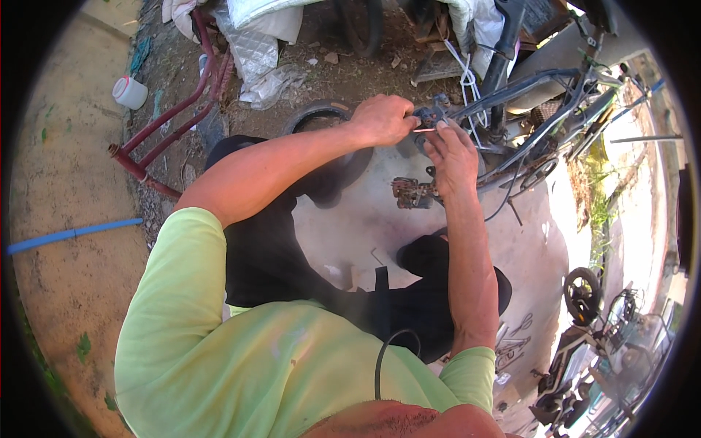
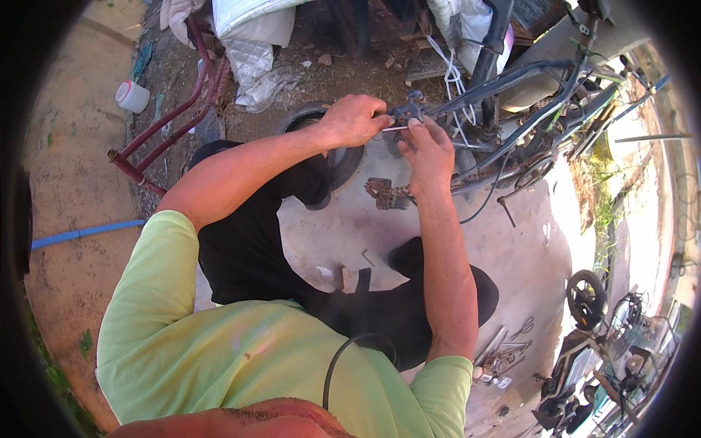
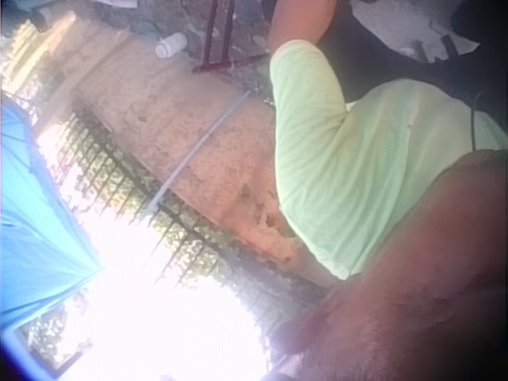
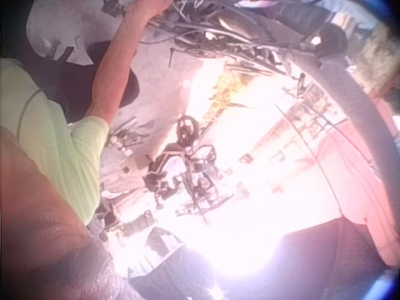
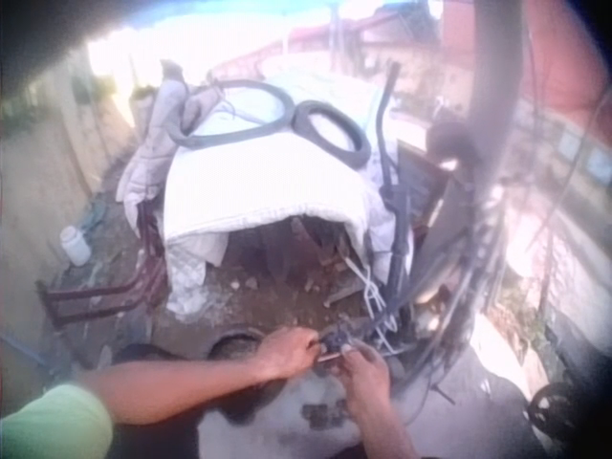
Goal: The person cleans and reassembles a mechanical bicycle component by hand using an L-shaped tool and a small stick.
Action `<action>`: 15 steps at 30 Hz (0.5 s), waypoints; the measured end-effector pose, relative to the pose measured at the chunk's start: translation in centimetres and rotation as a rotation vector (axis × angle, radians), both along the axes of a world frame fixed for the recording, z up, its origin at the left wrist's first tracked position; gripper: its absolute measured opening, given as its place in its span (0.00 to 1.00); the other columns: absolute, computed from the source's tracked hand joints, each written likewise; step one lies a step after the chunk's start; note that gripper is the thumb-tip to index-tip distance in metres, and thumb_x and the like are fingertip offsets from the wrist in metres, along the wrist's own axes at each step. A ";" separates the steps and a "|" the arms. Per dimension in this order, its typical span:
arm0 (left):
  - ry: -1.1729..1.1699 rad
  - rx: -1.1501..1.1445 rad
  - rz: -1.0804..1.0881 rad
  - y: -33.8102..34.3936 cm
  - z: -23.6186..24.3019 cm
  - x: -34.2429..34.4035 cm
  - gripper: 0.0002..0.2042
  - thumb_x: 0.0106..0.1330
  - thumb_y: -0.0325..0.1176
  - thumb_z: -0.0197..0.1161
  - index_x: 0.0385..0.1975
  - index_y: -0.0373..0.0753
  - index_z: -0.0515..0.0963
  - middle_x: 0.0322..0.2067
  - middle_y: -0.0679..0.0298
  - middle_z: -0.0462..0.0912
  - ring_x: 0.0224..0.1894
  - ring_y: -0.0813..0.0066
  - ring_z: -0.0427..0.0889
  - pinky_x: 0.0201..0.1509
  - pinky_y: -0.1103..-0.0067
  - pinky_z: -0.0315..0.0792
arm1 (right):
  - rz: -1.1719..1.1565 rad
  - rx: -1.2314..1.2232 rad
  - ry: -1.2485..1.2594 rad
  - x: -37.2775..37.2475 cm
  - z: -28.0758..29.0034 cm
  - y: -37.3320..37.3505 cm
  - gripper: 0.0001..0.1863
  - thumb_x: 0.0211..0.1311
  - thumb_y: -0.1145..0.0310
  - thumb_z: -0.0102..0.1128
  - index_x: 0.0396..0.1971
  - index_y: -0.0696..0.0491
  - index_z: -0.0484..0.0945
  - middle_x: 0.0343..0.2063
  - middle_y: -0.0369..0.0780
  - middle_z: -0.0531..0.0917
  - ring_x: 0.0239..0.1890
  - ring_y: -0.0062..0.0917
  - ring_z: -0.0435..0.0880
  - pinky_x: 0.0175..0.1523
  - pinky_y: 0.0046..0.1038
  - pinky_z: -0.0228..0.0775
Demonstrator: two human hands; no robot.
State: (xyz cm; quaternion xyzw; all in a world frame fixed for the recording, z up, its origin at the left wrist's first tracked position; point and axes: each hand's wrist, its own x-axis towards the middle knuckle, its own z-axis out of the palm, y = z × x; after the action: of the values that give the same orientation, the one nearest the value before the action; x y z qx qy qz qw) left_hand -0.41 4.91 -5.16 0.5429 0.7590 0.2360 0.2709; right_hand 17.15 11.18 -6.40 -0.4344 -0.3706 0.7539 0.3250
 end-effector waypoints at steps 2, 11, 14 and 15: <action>-0.015 0.005 0.003 0.0 -0.6 -0.2 0.14 0.69 0.45 0.64 0.36 0.38 0.84 0.34 0.49 0.86 0.42 0.45 0.84 0.45 0.57 0.74 | 0.004 0.002 -0.008 -0.2 0.0 -0.1 0.23 0.68 0.68 0.67 0.58 0.60 0.74 0.44 0.38 0.84 0.44 0.24 0.84 0.46 0.27 0.80; 0.144 -0.133 -0.062 0.9 3.0 -0.5 0.13 0.67 0.44 0.65 0.36 0.40 0.84 0.35 0.52 0.86 0.44 0.49 0.85 0.46 0.59 0.76 | -0.023 0.002 -0.030 0.2 -0.1 0.3 0.22 0.67 0.69 0.67 0.58 0.60 0.74 0.45 0.39 0.84 0.44 0.26 0.85 0.46 0.28 0.80; 0.005 0.019 -0.015 1.9 1.7 -2.4 0.17 0.65 0.47 0.67 0.39 0.38 0.85 0.40 0.52 0.87 0.47 0.51 0.85 0.51 0.61 0.77 | -0.009 0.006 -0.019 0.2 0.3 0.0 0.22 0.67 0.70 0.67 0.58 0.60 0.74 0.45 0.39 0.84 0.45 0.27 0.85 0.46 0.28 0.80; -0.112 0.129 0.019 2.3 0.8 -2.8 0.19 0.63 0.48 0.68 0.41 0.37 0.85 0.44 0.50 0.87 0.51 0.50 0.85 0.54 0.62 0.77 | 0.004 0.002 -0.015 0.2 0.3 -0.1 0.22 0.67 0.70 0.67 0.58 0.60 0.74 0.44 0.39 0.84 0.45 0.26 0.86 0.46 0.28 0.80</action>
State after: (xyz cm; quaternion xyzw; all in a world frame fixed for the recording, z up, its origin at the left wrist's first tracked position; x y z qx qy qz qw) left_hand -3.19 7.19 -4.40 0.5380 0.7309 0.3172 0.2750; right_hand 17.34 11.12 -6.14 -0.4389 -0.3747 0.7508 0.3214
